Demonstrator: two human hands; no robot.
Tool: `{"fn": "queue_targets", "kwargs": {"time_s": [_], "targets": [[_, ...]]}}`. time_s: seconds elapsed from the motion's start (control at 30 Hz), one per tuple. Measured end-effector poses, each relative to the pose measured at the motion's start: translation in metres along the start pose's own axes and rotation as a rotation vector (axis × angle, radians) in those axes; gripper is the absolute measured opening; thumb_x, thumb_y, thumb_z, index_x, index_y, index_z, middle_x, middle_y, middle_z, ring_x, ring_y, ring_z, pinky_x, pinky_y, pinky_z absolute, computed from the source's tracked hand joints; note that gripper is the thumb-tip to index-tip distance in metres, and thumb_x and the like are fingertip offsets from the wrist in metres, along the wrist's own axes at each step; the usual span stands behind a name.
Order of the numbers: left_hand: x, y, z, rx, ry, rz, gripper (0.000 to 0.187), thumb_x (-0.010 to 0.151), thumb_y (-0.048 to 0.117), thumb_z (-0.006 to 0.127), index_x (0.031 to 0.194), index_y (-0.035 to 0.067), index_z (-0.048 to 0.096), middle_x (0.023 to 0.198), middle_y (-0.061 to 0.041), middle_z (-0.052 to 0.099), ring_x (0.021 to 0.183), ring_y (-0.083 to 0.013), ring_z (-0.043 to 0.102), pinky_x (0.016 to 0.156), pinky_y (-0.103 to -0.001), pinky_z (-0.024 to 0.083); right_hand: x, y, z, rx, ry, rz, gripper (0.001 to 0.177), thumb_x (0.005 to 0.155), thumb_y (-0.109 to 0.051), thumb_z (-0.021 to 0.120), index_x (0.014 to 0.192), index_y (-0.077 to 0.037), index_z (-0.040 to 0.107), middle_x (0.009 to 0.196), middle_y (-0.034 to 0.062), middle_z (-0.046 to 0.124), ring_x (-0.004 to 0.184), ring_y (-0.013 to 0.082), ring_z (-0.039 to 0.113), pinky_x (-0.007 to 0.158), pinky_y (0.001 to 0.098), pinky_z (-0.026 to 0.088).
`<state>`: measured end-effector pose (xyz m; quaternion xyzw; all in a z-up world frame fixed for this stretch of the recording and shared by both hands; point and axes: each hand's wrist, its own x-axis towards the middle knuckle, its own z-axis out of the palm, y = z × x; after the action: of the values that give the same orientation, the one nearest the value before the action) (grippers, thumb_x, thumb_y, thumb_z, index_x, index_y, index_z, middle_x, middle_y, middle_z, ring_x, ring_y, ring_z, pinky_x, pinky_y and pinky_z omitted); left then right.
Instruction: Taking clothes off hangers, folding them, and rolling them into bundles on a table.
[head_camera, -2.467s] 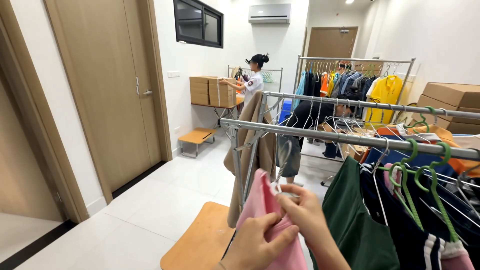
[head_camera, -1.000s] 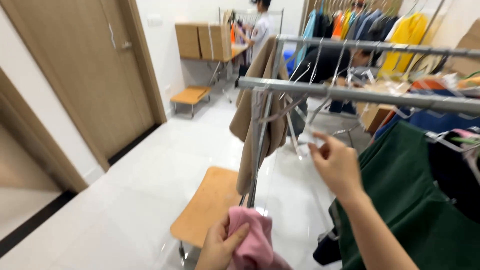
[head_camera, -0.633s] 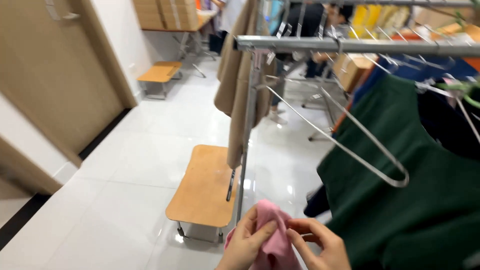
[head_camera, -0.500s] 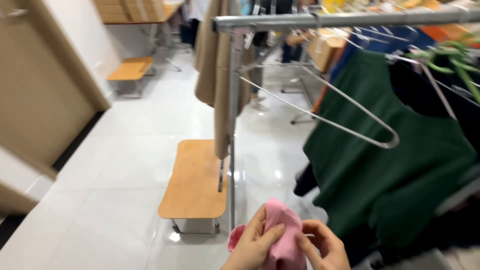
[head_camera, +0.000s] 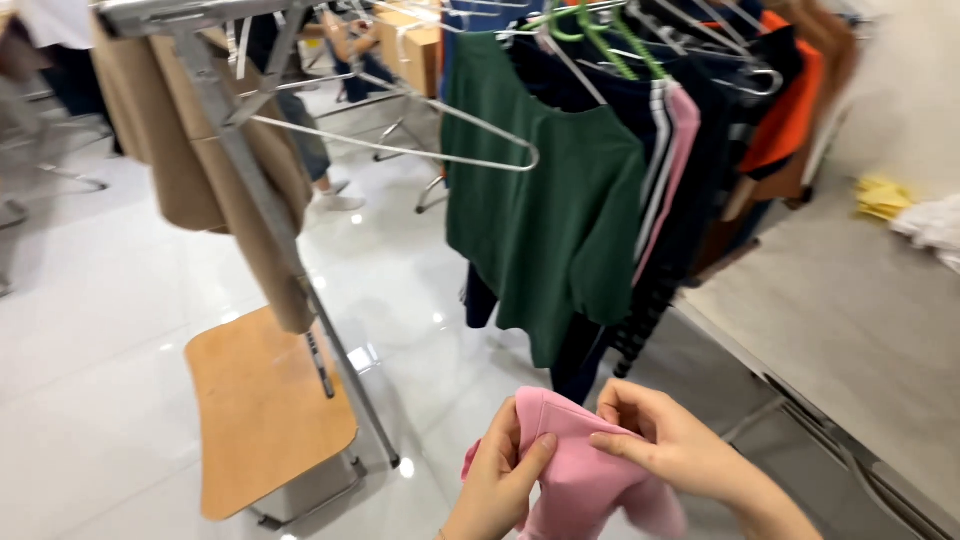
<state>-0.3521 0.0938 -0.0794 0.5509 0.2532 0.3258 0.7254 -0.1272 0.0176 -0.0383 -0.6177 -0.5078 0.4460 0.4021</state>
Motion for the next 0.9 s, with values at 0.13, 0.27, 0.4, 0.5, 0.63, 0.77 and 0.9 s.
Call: {"fn": "queue_targets", "kwargs": {"time_s": [0.13, 0.27, 0.4, 0.5, 0.63, 0.77, 0.9], "targets": [[0.003, 0.004, 0.014, 0.367, -0.055, 0.006, 0.029, 0.096, 0.021, 0.062, 0.124, 0.017, 0.069, 0.084, 0.007, 0.058, 0.075, -0.0082, 0.047, 0.073, -0.023, 0.042, -0.013, -0.051, -0.013, -0.47, 0.026, 0.183, 0.011, 0.092, -0.025, 0.075, 0.095, -0.022, 0.084, 0.069, -0.0066, 0.07, 0.066, 0.007, 0.058, 0.065, 0.0242, 0.046], [0.012, -0.005, 0.023, 0.266, -0.161, 0.088, 0.03, 0.098, 0.017, 0.06, 0.126, 0.01, 0.069, 0.111, 0.001, 0.078, 0.107, -0.0088, 0.074, 0.091, -0.024, 0.058, -0.017, -0.034, -0.041, -0.517, 0.156, -0.131, 0.022, 0.089, -0.018, 0.068, 0.095, -0.016, 0.089, 0.093, -0.0062, 0.09, 0.086, 0.0079, 0.084, 0.081, 0.0234, 0.061], [0.019, -0.073, 0.01, 0.702, 0.056, 0.218, 0.055, 0.076, 0.021, 0.077, 0.128, 0.019, 0.061, 0.126, -0.001, 0.063, 0.114, -0.0234, 0.059, 0.096, -0.036, 0.05, -0.041, -0.034, -0.072, -0.533, 0.298, -0.303, 0.037, 0.085, -0.001, 0.064, 0.098, -0.021, 0.092, 0.072, -0.0043, 0.072, 0.061, 0.0099, 0.058, 0.057, 0.0239, 0.045], [0.016, -0.166, 0.002, 0.841, -0.011, 0.109, 0.113, 0.055, 0.037, 0.097, 0.148, 0.013, 0.038, 0.141, -0.009, 0.045, 0.133, -0.0286, 0.048, 0.113, -0.04, 0.043, -0.063, -0.041, -0.088, -0.506, 0.446, -0.261, 0.034, 0.086, -0.003, 0.065, 0.096, -0.021, 0.092, 0.076, -0.0051, 0.077, 0.065, 0.01, 0.062, 0.063, 0.0237, 0.048], [0.008, -0.271, 0.043, 0.877, -0.108, 0.007, 0.099, 0.06, 0.055, 0.099, 0.133, 0.016, 0.045, 0.126, 0.001, 0.05, 0.112, -0.0239, 0.06, 0.093, -0.039, 0.054, -0.086, -0.046, -0.11, -0.571, 0.612, -0.311, 0.021, 0.091, -0.012, 0.07, 0.097, -0.02, 0.089, 0.069, -0.0052, 0.071, 0.062, 0.0101, 0.06, 0.063, 0.0236, 0.045], [0.01, -0.277, 0.102, 0.866, -0.093, -0.025, 0.049, 0.074, 0.048, 0.087, 0.106, 0.025, 0.058, 0.109, 0.011, 0.059, 0.105, -0.0135, 0.061, 0.074, -0.039, 0.055, -0.112, -0.041, -0.135, -0.555, 0.701, -0.26, 0.018, 0.092, -0.011, 0.071, 0.099, -0.016, 0.087, 0.092, -0.004, 0.085, 0.083, 0.0085, 0.076, 0.078, 0.0227, 0.055], [0.012, -0.289, 0.146, 0.89, -0.148, -0.018, 0.028, 0.079, 0.037, 0.074, 0.105, 0.03, 0.067, 0.109, 0.013, 0.069, 0.103, -0.014, 0.065, 0.076, -0.04, 0.057, -0.149, -0.042, -0.164, -0.408, 0.895, -0.019, 0.017, 0.089, -0.013, 0.074, 0.098, -0.014, 0.088, 0.102, -0.0021, 0.088, 0.097, 0.0078, 0.078, 0.09, 0.0228, 0.057]]}}
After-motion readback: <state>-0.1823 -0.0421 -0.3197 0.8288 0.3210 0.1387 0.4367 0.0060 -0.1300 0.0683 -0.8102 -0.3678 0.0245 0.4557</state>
